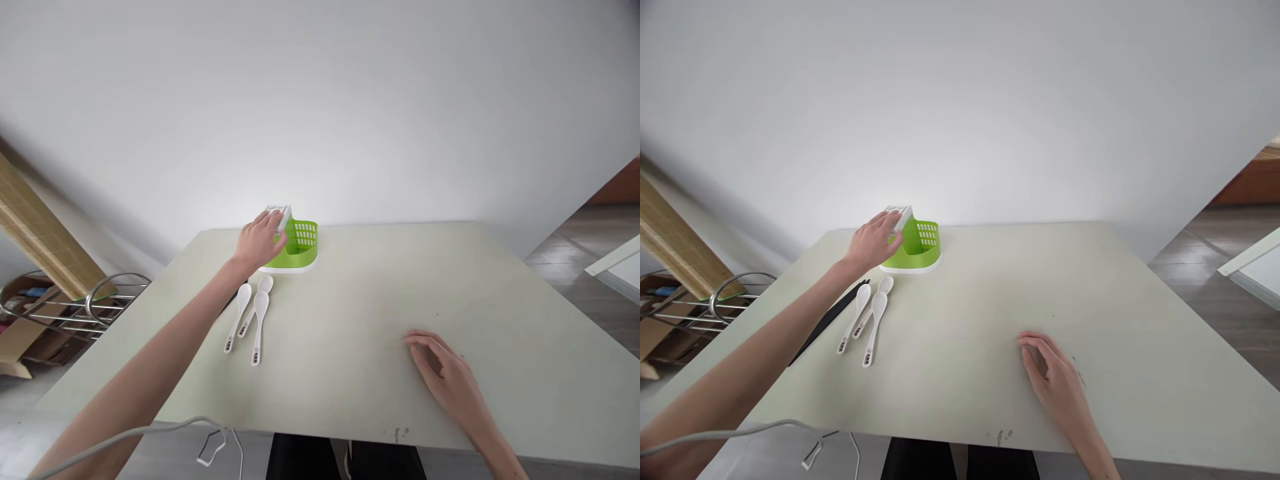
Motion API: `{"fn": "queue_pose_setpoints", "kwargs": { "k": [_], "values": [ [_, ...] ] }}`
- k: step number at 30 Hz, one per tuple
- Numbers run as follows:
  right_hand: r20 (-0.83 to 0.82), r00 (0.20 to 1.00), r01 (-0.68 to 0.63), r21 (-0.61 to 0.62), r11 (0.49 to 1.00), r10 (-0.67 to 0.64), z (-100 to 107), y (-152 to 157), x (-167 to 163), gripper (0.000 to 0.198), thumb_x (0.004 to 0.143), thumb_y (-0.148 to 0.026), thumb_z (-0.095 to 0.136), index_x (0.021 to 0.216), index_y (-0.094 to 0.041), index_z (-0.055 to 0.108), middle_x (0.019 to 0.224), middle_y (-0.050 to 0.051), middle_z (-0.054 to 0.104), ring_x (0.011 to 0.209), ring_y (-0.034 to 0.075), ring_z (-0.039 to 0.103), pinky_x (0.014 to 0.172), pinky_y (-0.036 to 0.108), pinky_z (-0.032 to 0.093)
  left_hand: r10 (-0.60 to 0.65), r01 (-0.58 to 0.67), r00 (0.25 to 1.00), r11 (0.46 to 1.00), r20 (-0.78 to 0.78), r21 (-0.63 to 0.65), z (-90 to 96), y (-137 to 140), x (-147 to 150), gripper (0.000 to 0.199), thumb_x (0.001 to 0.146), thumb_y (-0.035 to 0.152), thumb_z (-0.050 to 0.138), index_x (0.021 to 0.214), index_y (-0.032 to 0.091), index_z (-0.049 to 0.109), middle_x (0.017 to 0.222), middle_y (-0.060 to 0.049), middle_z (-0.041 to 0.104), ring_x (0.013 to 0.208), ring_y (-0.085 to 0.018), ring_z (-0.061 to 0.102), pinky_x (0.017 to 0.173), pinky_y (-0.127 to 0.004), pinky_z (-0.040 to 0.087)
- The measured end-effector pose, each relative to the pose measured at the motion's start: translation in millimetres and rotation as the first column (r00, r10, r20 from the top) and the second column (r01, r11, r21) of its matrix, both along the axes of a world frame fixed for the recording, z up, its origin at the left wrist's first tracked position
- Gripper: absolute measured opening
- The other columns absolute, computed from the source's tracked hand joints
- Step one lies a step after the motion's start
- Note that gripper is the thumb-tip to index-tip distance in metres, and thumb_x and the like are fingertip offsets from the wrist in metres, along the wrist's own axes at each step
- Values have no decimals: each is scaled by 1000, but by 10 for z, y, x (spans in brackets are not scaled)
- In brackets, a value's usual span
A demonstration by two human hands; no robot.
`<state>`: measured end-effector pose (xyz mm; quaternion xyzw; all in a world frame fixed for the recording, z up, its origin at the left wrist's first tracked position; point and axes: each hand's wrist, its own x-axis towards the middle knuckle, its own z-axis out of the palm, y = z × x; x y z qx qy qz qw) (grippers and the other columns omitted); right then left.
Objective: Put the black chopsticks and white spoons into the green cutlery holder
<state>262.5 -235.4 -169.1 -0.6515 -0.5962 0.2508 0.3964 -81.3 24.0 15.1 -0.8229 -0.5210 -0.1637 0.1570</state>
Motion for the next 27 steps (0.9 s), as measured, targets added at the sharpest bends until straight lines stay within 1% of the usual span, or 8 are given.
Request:
{"fn": "queue_pose_setpoints", "kwargs": {
  "k": [6, 9, 11, 14, 19, 21, 23, 27],
  "values": [
    [11, 1000, -1, 4, 1000, 1, 25, 0, 0, 37, 105, -55, 48, 113, -29, 73, 136, 11, 70, 101, 26, 73, 62, 30, 56, 81, -80, 997, 997, 16, -18, 45, 76, -292, 48, 98, 29, 47, 143, 17, 52, 136, -16, 67, 132, -34, 59, 111, -54, 47],
    [17, 1000, 11, 16, 1000, -11, 22, 9, 3, 38, 104, -56, 49, 112, -29, 74, 134, 10, 71, 99, 25, 73, 62, 30, 57, 37, -40, 998, 997, 42, 70, -7, 61, -310, 50, 97, 26, 47, 145, 15, 51, 142, -17, 63, 145, -35, 47, 125, -61, 28],
    [15, 1000, 18, 14, 1000, -18, 21, 12, 2, 38, 104, -56, 49, 112, -29, 75, 133, 10, 71, 97, 25, 73, 62, 30, 57, -53, 45, 997, 990, 61, 131, -83, -17, -242, 50, 97, 25, 46, 146, 16, 50, 148, -15, 59, 151, -33, 40, 130, -61, 18],
    [14, 1000, 21, -3, 1000, -21, 20, 11, -2, 36, 104, -55, 49, 112, -29, 73, 134, 10, 71, 97, 25, 73, 64, 31, 57, -236, 227, 968, 969, 84, 103, -282, -268, -59, 43, 99, 24, 45, 142, 19, 52, 145, -13, 61, 146, -29, 46, 129, -57, 24],
    [15, 1000, 27, -1, 1000, -27, -7, 19, 4, 35, 104, -55, 49, 107, -29, 72, 134, 9, 71, 106, 27, 72, 72, 33, 58, -382, 432, 882, 890, 277, -146, -813, -854, 195, 31, 100, 24, 47, 128, 21, 60, 131, -12, 68, 123, -26, 63, 109, -45, 50],
    [19, 999, 27, 0, 1000, -27, -19, 22, 12, 35, 103, -55, 49, 107, -29, 72, 134, 9, 71, 108, 27, 72, 74, 33, 59, -355, 481, 844, 833, 402, -274, -1031, -1044, 239, 26, 100, 24, 47, 121, 22, 63, 118, -9, 72, 102, -21, 70, 95, -37, 55],
    [29, 999, 32, 5, 999, -32, -26, 21, 21, 33, 103, -54, 50, 107, -30, 72, 134, 8, 71, 110, 26, 72, 77, 33, 59, -277, 477, 836, 794, 474, -377, -1211, -1176, 269, 25, 101, 25, 46, 116, 22, 65, 97, -4, 73, 78, -17, 69, 78, -31, 56],
    [55, 998, 40, 11, 999, -41, -28, 14, 37, 32, 103, -54, 51, 106, -31, 72, 132, 6, 72, 113, 26, 71, 79, 33, 59, -183, 412, 849, 816, 495, -406, -1410, -1277, 321, 25, 99, 24, 47, 107, 23, 70, 71, 1, 64, 64, -15, 59, 67, -28, 49]
  ]
}}
